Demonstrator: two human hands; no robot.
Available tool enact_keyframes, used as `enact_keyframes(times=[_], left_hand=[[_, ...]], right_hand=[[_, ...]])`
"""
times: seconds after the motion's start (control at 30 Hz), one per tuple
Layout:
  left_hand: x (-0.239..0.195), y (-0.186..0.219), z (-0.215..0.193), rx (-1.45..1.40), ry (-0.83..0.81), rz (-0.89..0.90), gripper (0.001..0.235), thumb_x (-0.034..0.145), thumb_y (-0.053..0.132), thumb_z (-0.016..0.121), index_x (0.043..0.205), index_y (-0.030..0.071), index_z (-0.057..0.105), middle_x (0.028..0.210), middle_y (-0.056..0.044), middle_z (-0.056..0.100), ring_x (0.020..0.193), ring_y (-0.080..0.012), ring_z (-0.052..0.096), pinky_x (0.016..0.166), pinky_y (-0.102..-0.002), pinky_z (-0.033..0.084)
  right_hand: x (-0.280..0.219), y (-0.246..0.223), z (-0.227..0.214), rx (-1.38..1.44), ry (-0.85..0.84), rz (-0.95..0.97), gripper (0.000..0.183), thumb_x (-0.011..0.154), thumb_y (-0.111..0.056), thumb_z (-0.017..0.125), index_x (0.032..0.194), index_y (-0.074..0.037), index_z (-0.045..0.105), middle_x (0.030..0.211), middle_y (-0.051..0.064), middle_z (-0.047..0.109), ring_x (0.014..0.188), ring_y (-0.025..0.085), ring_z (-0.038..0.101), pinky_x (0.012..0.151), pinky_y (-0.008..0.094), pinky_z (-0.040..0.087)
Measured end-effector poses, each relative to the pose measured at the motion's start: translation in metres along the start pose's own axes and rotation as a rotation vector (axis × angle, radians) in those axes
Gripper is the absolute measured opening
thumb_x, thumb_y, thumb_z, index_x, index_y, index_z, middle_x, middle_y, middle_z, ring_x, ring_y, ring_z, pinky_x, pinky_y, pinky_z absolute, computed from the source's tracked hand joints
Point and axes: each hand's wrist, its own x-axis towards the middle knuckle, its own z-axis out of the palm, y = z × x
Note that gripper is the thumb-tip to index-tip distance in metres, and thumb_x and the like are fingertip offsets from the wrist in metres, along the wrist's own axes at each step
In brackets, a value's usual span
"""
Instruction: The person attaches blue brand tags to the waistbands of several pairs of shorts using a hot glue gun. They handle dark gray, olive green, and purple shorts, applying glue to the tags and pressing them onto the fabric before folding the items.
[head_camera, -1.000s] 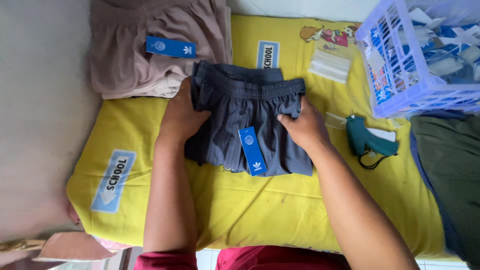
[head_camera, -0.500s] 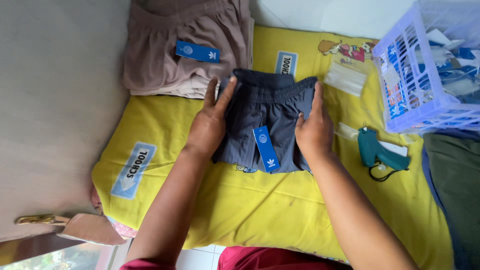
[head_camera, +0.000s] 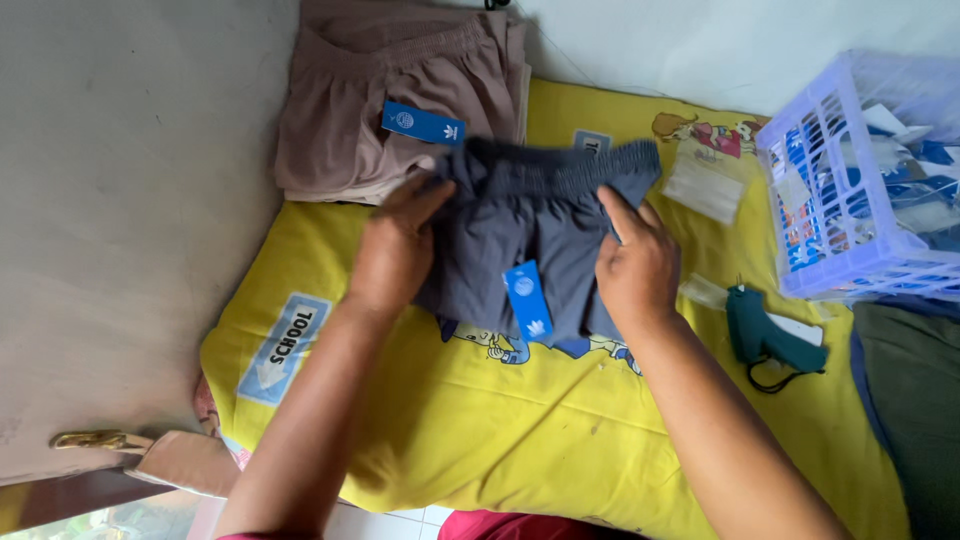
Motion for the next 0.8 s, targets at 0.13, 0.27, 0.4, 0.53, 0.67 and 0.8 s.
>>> enact_keyframes(times=[0.13, 0.27, 0.4, 0.53, 0.67, 0.8], left_hand=[[0.027, -0.007, -0.047, 0.183, 0.098, 0.096, 0.062, 0.078, -0.009, 0.055, 0.133, 0.015, 0.068, 0.128, -0.029, 0.062, 0.118, -0.0493, 0.061, 0.099, -0.053, 0.052], [0.069, -0.043, -0.076, 0.252, 0.254, 0.142, 0.057, 0.083, -0.014, 0.055, 0.133, 0.010, 0.070, 0.128, -0.028, 0.063, 0.118, -0.0465, 0.061, 0.099, -0.051, 0.052], [0.109, -0.095, -0.078, 0.222, 0.295, 0.131, 0.058, 0.088, -0.018, 0.056, 0.138, 0.010, 0.065, 0.130, -0.027, 0.062, 0.119, -0.0400, 0.063, 0.103, -0.047, 0.052], [0.128, -0.132, -0.060, 0.145, 0.201, 0.039, 0.055, 0.090, -0.017, 0.052, 0.139, 0.005, 0.062, 0.139, -0.027, 0.056, 0.130, -0.0391, 0.055, 0.110, -0.046, 0.046], [0.135, -0.142, -0.047, 0.129, 0.150, -0.001, 0.052, 0.091, -0.021, 0.049, 0.138, -0.003, 0.059, 0.140, -0.034, 0.053, 0.132, -0.0428, 0.052, 0.113, -0.050, 0.044], [0.143, -0.138, -0.049, 0.105, 0.197, 0.002, 0.052, 0.093, -0.021, 0.049, 0.140, -0.002, 0.057, 0.146, -0.030, 0.048, 0.136, -0.0401, 0.049, 0.116, -0.049, 0.041]], right_hand=[[0.050, -0.027, 0.015, 0.117, 0.052, -0.114, 0.059, 0.075, 0.008, 0.059, 0.132, -0.004, 0.069, 0.096, 0.015, 0.070, 0.083, 0.036, 0.066, 0.073, 0.045, 0.056], [0.108, -0.051, 0.054, 0.251, 0.076, -0.104, 0.060, 0.075, 0.013, 0.061, 0.132, -0.004, 0.067, 0.106, 0.018, 0.071, 0.099, 0.039, 0.069, 0.080, 0.048, 0.057], [0.151, -0.069, 0.094, 0.361, 0.037, -0.032, 0.058, 0.084, 0.017, 0.060, 0.138, -0.002, 0.060, 0.110, 0.026, 0.068, 0.106, 0.047, 0.065, 0.084, 0.056, 0.057], [0.161, -0.053, 0.148, 0.345, -0.076, 0.001, 0.057, 0.087, 0.015, 0.058, 0.141, -0.003, 0.056, 0.118, 0.027, 0.065, 0.111, 0.048, 0.063, 0.082, 0.059, 0.059], [0.158, -0.043, 0.175, 0.319, -0.155, 0.051, 0.058, 0.087, 0.014, 0.058, 0.143, -0.003, 0.055, 0.125, 0.030, 0.061, 0.117, 0.050, 0.060, 0.086, 0.059, 0.058], [0.164, -0.034, 0.190, 0.330, -0.129, 0.036, 0.061, 0.085, 0.014, 0.058, 0.144, -0.004, 0.054, 0.129, 0.031, 0.060, 0.121, 0.051, 0.058, 0.089, 0.062, 0.056]])
